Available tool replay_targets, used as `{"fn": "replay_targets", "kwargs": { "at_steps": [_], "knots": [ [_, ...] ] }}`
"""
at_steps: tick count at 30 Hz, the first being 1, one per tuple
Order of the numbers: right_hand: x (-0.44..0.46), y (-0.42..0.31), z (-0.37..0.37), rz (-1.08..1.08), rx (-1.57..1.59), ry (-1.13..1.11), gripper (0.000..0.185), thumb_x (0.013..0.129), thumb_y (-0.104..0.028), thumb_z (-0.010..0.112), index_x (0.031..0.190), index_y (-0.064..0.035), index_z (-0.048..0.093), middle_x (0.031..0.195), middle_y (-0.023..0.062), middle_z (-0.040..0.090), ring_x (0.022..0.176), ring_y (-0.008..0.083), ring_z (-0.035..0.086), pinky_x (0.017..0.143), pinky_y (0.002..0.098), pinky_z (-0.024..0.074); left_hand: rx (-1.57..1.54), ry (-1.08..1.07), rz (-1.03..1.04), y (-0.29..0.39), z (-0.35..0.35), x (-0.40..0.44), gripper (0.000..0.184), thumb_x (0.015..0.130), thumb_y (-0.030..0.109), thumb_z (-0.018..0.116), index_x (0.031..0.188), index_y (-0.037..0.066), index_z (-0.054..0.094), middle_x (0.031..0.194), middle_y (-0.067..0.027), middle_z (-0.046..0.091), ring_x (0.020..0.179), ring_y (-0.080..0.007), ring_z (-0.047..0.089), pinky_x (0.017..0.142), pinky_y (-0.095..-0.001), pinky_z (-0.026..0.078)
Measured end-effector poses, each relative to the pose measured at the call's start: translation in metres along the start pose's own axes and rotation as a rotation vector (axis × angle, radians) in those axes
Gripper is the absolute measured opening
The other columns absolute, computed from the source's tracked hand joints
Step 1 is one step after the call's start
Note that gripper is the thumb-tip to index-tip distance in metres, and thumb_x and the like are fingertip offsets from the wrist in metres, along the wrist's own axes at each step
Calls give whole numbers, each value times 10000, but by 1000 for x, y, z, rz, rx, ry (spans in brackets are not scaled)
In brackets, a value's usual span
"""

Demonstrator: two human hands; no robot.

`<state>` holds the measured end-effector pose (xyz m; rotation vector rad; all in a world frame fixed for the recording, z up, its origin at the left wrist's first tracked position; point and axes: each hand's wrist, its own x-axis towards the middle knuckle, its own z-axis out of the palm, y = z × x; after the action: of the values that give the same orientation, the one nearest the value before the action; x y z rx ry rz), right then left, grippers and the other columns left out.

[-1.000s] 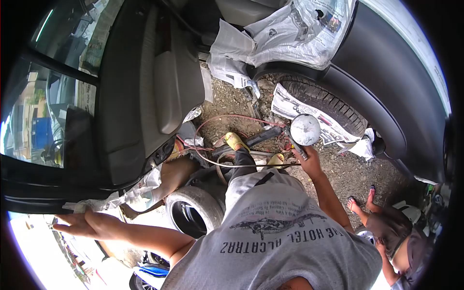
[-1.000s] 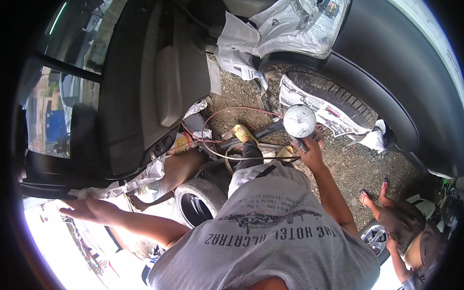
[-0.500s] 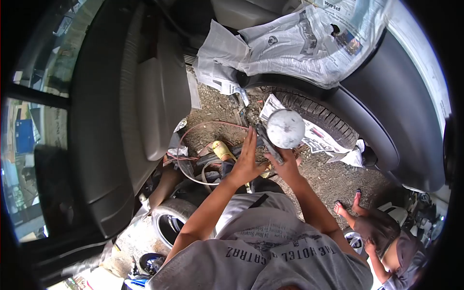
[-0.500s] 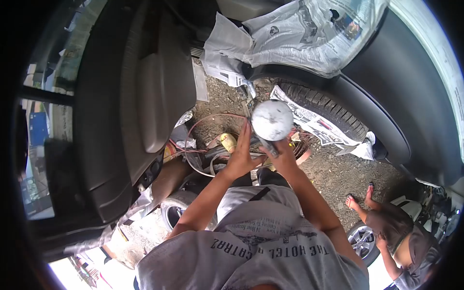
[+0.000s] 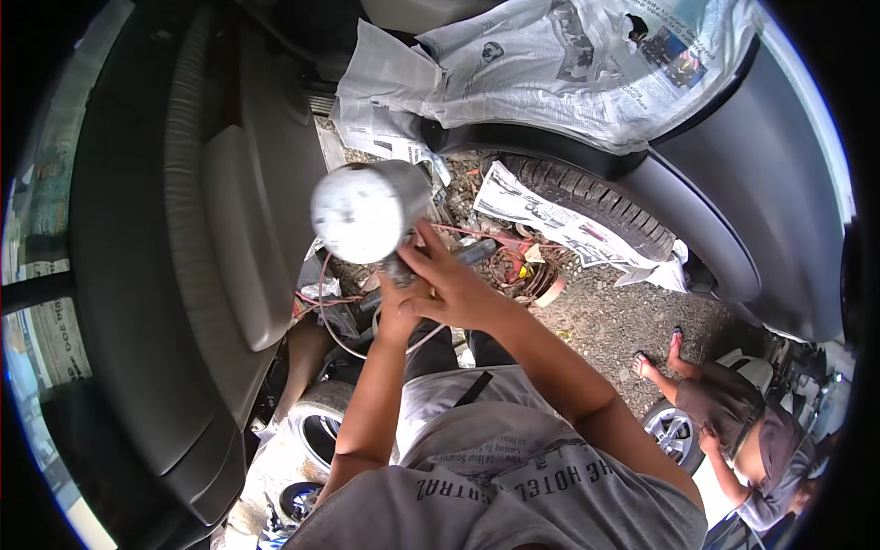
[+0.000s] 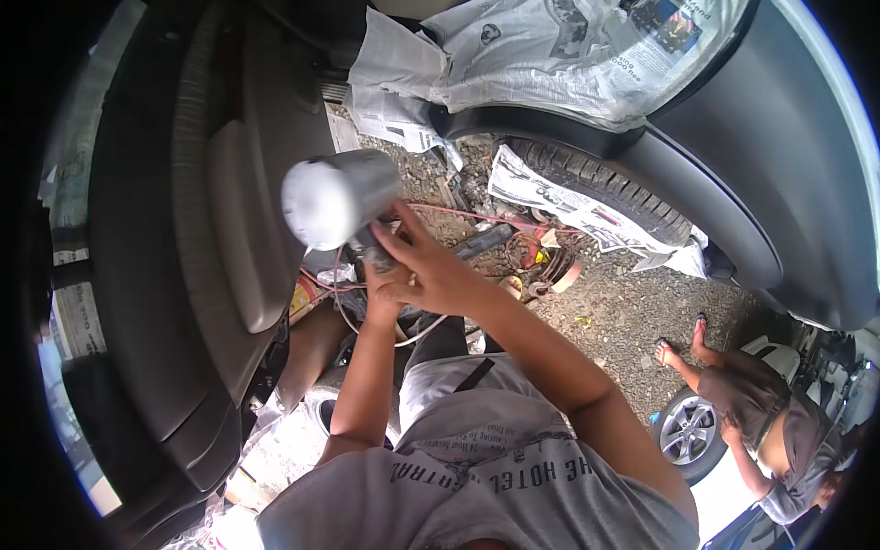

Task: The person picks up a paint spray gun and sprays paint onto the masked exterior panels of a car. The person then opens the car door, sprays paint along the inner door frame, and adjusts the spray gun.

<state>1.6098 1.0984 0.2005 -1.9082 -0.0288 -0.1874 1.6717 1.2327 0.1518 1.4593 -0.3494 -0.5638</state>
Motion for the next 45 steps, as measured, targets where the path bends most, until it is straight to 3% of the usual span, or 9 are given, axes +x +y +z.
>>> {"fn": "replay_targets", "kwargs": {
  "at_steps": [8, 13, 17, 21, 24, 25, 31, 38, 45],
  "knots": [
    [-26, 56, 21, 129, -93, 144, 817, 843, -158, 723, 1539, -67, 306, 1592, 302, 183, 1392, 485, 369, 1105, 497, 374, -74, 331, -275, -51, -16, 25, 379, 985, 186, 652, 1283, -35, 574, 1277, -118, 623, 1092, -153, 596, 939, -312, 481],
    [-17, 90, 25, 377, 16, -38, 838, 794, -37, 686, 1524, -58, 274, 1538, 276, 310, 1339, 468, 428, 1072, 473, 416, -37, 132, -399, -49, 27, -8, 315, 965, 126, 677, 1232, -27, 609, 1212, -122, 643, 1129, -179, 584, 976, -322, 455],
    [-61, 109, 34, 270, -76, 37, 545, 863, -108, 668, 1381, -46, 511, 1419, 200, 515, 1311, 405, 483, 1104, 472, 388, 629, -372, 95, -106, 10, -34, 767, 755, 203, 856, 1392, -19, 493, 1458, -237, 461, 1371, -399, 420, 1105, -453, 384],
    [-99, 99, 17, 318, -544, 103, 577, 898, 43, 626, 1443, 6, 441, 1381, 201, 565, 1258, 300, 572, 1039, 366, 445, 279, -448, 310, -87, -12, 1, 1037, 734, 162, 830, 1544, -34, 215, 1563, -255, 328, 1454, -419, 318, 1185, -471, 282],
    [-139, 119, 20, 392, -465, 155, 553, 919, 6, 646, 1427, 40, 430, 1370, 227, 570, 1229, 298, 597, 1023, 379, 455, 45, 59, -111, -157, -33, 48, 680, 870, -24, 623, 1495, 11, 357, 1475, -189, 453, 1374, -323, 450, 1167, -440, 300],
    [-149, 127, 24, 389, -439, 193, 540, 924, -1, 647, 1420, 40, 439, 1362, 228, 572, 1209, 300, 606, 1016, 384, 461, 319, 82, -56, -167, -39, 91, 593, 933, 51, 600, 1481, 6, 378, 1460, -191, 459, 1368, -306, 448, 1152, -433, 327],
    [-171, 142, 47, 645, -251, 353, 541, 932, -86, 681, 1398, 67, 453, 1210, 183, 632, 1051, 283, 652, 892, 374, 514, 355, 260, -340, -354, -47, 302, 1032, 780, 494, 802, 1522, -9, 290, 1518, -296, 307, 1423, -415, 326, 1151, -472, 328],
    [-174, 151, 76, 851, -181, 533, 587, 930, -141, 686, 1417, 67, 432, 1154, 118, 657, 914, 135, 619, 720, 261, 502, 559, 161, -422, -385, -5, 401, 1363, 642, 573, 871, 1569, 25, 35, 1573, -262, 178, 1448, -433, 175, 1168, -533, 281],
    [-162, 146, 79, 899, -251, 445, 595, 916, -48, 667, 1446, 41, 411, 1106, 141, 666, 836, 134, 616, 691, 258, 513, 619, 255, -377, -433, 2, 435, 1382, 652, 613, 847, 1566, 3, 8, 1577, -226, 177, 1432, -404, 196, 1146, -497, 325]
  ]
}}
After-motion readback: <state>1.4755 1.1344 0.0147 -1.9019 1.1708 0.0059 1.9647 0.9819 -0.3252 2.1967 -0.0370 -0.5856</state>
